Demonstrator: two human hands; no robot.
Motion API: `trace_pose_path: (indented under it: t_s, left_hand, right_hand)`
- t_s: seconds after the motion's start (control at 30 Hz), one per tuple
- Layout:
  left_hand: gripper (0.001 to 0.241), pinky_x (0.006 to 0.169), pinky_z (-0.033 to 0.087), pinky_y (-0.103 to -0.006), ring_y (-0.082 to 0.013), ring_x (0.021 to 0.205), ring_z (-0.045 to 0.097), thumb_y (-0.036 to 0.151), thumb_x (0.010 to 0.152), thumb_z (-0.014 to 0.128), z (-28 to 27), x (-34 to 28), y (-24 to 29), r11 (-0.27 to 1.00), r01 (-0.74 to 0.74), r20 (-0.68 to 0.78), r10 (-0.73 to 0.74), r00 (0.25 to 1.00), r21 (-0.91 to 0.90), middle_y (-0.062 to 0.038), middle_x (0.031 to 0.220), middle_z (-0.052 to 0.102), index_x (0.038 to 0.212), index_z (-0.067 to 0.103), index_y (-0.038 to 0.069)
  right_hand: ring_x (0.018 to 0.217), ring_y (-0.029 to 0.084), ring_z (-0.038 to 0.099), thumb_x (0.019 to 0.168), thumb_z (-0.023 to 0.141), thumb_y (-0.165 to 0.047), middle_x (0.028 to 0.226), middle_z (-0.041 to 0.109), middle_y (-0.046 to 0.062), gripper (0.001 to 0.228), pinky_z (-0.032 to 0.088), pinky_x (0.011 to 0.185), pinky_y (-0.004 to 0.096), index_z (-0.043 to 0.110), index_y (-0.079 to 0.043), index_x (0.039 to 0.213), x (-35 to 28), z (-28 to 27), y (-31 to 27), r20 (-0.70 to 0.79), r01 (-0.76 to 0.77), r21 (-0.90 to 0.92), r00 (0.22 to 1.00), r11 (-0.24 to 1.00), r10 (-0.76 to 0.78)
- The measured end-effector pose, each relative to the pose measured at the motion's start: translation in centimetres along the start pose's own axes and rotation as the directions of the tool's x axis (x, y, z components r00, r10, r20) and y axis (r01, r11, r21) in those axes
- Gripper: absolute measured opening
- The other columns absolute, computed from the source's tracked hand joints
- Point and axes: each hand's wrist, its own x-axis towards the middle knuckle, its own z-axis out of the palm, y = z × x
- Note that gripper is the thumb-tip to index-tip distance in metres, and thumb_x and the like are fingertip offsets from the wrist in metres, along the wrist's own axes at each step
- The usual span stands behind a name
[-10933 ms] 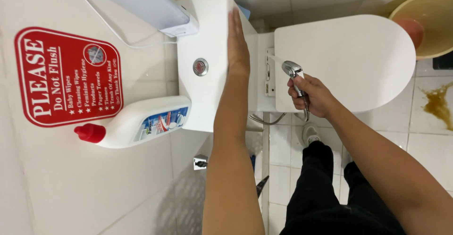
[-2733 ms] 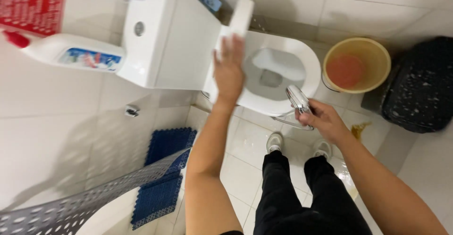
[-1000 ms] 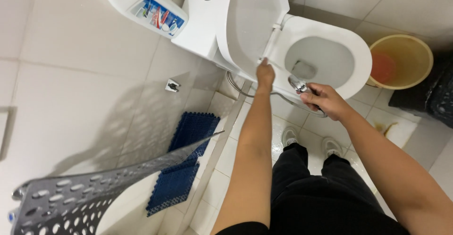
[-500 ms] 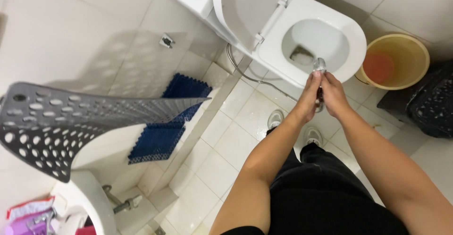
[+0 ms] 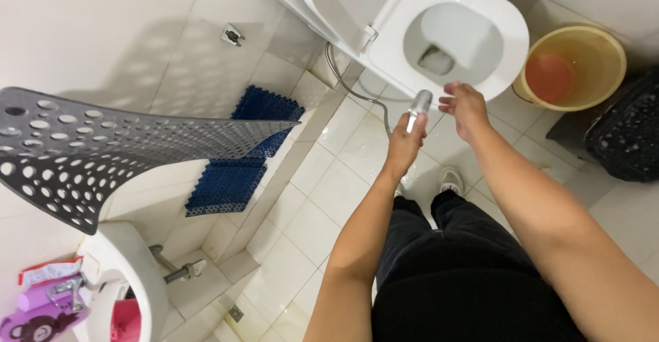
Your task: Cleaning the interior and exterior surfaces of a toilet using a brush, soapy water from a dipper, and a bidet sprayer.
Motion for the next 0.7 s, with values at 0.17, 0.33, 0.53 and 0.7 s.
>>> trace_pose_path:
  t_s: [0.17,0.33,0.53,0.7]
  left_hand:
    - [0.058,0.069,0.051,-0.0356,-0.0200,0.073,0.063,0.056,0.099,0.050,0.2,-2.5,1.3,0.919,-0.248,0.165,0.206,0.965,0.306,-0.007,0.079,0.066,0.122,0.057,0.003]
    - [0.060,0.077,0.051,-0.0466,-0.0379,0.087,0.066,0.058,0.106,0.033,0.6,-4.8,3.7,0.831,-0.273,0.233,0.179,0.956,0.485,-0.017,0.087,0.068,0.118,0.060,0.006]
    - [0.059,0.077,0.052,-0.0476,-0.0383,0.086,0.068,0.059,0.107,0.037,0.6,-3.7,3.4,0.786,-0.320,0.214,0.241,0.947,0.530,-0.015,0.085,0.070,0.117,0.068,0.011]
    - [0.063,0.087,0.053,-0.0413,-0.0320,0.094,0.069,0.059,0.101,0.050,0.9,-2.6,3.1,0.865,-0.247,0.263,0.140,0.955,0.436,-0.016,0.097,0.072,0.127,0.063,0.003]
  right_hand:
    - [0.105,0.027,0.063,0.109,0.054,-0.032,0.125,0.061,0.012,0.043,0.049,0.087,0.041,0.054,0.001,0.137,5.0,0.8,0.2,-0.199,-0.085,0.437,0.962,0.895,0.189]
    - [0.120,0.036,0.059,0.106,0.050,-0.031,0.136,0.052,0.015,0.046,0.059,0.103,0.047,0.046,0.000,0.140,7.6,1.4,2.0,-0.230,-0.085,0.559,0.940,0.825,0.253]
    - [0.121,0.039,0.056,0.103,0.056,-0.032,0.137,0.049,0.020,0.048,0.061,0.098,0.049,0.051,0.000,0.138,7.1,0.9,2.1,-0.229,-0.079,0.656,0.927,0.750,0.297]
    - [0.116,0.037,0.061,0.103,0.058,-0.032,0.128,0.053,0.018,0.044,0.059,0.096,0.046,0.051,0.000,0.133,6.8,-0.7,2.5,-0.251,-0.017,0.646,0.939,0.763,0.234]
